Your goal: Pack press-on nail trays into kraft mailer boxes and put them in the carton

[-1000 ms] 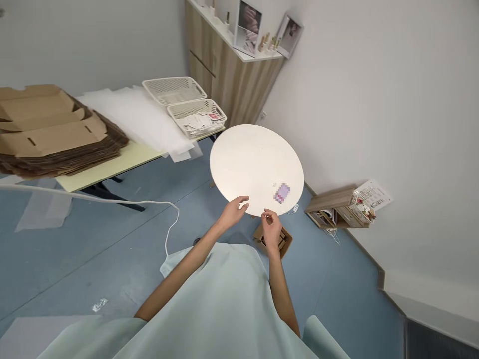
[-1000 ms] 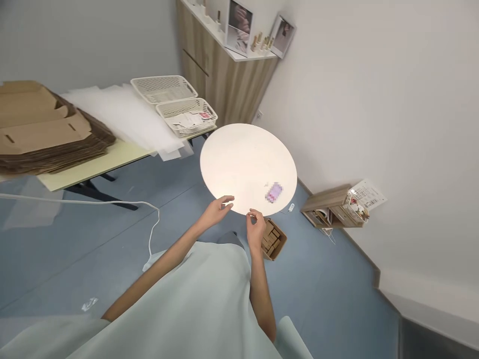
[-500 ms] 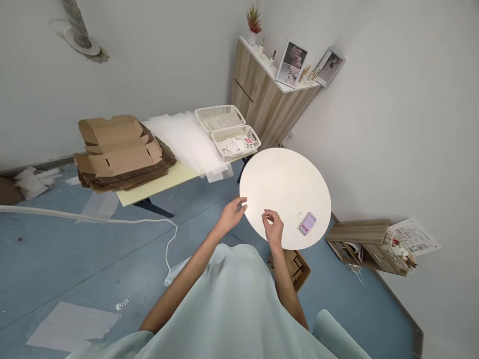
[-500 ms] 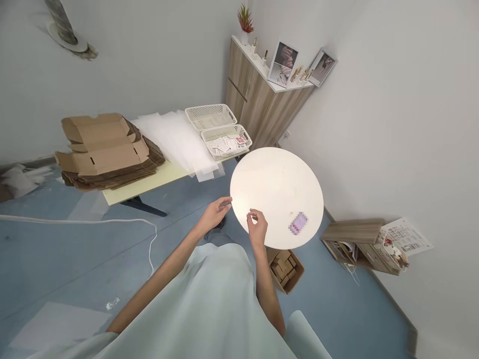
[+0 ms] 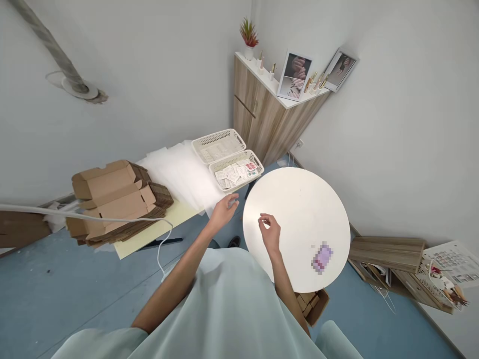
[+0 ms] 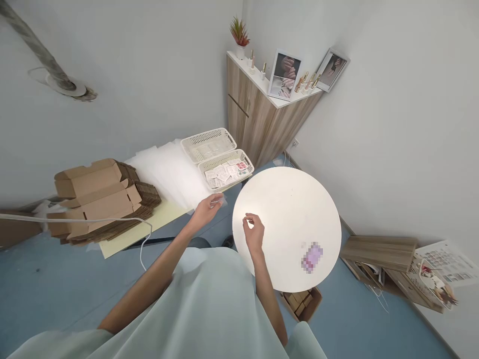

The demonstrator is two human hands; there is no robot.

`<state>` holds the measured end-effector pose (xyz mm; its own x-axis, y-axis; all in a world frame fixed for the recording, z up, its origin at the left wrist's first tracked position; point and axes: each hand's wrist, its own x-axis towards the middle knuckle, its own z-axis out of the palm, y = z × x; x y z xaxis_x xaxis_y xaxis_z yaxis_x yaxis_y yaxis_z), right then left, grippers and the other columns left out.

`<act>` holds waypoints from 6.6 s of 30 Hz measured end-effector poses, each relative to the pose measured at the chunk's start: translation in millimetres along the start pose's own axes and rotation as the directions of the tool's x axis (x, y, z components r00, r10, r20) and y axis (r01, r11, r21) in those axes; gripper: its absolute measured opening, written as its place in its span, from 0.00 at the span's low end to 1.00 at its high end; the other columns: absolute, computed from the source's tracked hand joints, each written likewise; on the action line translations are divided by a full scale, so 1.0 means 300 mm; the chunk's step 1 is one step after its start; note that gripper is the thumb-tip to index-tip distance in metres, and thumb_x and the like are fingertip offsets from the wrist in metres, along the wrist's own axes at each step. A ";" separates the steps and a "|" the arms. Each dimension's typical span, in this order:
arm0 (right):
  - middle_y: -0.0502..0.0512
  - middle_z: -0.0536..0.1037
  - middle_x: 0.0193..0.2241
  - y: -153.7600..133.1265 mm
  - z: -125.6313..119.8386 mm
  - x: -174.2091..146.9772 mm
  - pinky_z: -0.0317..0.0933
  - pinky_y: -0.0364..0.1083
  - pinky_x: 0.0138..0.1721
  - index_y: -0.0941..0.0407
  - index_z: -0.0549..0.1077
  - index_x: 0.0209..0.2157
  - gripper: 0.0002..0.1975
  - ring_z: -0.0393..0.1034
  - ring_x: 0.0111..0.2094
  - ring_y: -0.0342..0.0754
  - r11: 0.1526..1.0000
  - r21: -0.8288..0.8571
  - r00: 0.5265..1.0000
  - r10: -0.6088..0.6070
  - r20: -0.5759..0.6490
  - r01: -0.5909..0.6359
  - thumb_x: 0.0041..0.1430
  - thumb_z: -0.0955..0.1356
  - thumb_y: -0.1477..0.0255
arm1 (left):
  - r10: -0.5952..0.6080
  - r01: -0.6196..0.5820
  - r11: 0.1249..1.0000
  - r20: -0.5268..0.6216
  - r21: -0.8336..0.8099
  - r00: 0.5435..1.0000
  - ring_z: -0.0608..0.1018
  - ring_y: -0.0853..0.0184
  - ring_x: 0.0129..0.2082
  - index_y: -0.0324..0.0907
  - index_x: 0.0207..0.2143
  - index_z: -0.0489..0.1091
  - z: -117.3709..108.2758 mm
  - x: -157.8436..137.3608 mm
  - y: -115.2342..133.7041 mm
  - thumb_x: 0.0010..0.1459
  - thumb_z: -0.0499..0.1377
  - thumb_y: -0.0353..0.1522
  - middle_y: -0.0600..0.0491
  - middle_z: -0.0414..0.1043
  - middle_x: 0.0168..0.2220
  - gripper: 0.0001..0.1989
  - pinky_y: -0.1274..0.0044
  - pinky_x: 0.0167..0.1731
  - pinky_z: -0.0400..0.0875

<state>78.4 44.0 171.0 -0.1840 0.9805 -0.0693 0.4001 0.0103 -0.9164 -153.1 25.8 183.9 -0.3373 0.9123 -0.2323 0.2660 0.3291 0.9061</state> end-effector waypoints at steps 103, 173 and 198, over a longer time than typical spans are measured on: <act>0.59 0.84 0.51 -0.159 -0.224 -0.007 0.75 0.52 0.50 0.52 0.78 0.47 0.17 0.80 0.50 0.53 0.957 0.265 0.673 0.272 -0.688 -0.116 0.67 0.71 0.54 | 0.054 0.170 0.916 0.531 -0.364 0.846 0.88 0.53 0.44 0.40 0.39 0.83 0.422 0.089 0.297 0.53 0.76 0.51 0.46 0.84 0.40 0.24 0.61 0.55 0.84; 0.56 0.85 0.46 -0.292 -0.262 0.018 0.76 0.52 0.52 0.51 0.81 0.45 0.25 0.80 0.48 0.52 0.930 0.341 0.824 0.299 -0.482 -0.139 0.53 0.80 0.48 | 0.249 0.012 0.913 0.579 -0.408 0.776 0.78 0.49 0.64 0.47 0.63 0.68 0.340 0.084 0.314 0.51 0.77 0.48 0.40 0.76 0.63 0.41 0.57 0.62 0.74; 0.52 0.84 0.36 -0.245 -0.306 0.015 0.76 0.49 0.41 0.52 0.83 0.38 0.20 0.78 0.39 0.50 0.910 0.393 0.850 0.305 -0.430 -0.128 0.56 0.78 0.51 | 0.185 0.011 0.935 0.514 -0.354 0.838 0.83 0.60 0.38 0.42 0.48 0.80 0.264 0.086 0.388 0.52 0.76 0.48 0.49 0.82 0.36 0.27 0.71 0.38 0.76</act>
<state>130.5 65.6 274.2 0.3518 0.9206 -0.1692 0.0348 -0.1935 -0.9805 -59.3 106.9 255.3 0.2308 0.9503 -0.2089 -0.0748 0.2314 0.9700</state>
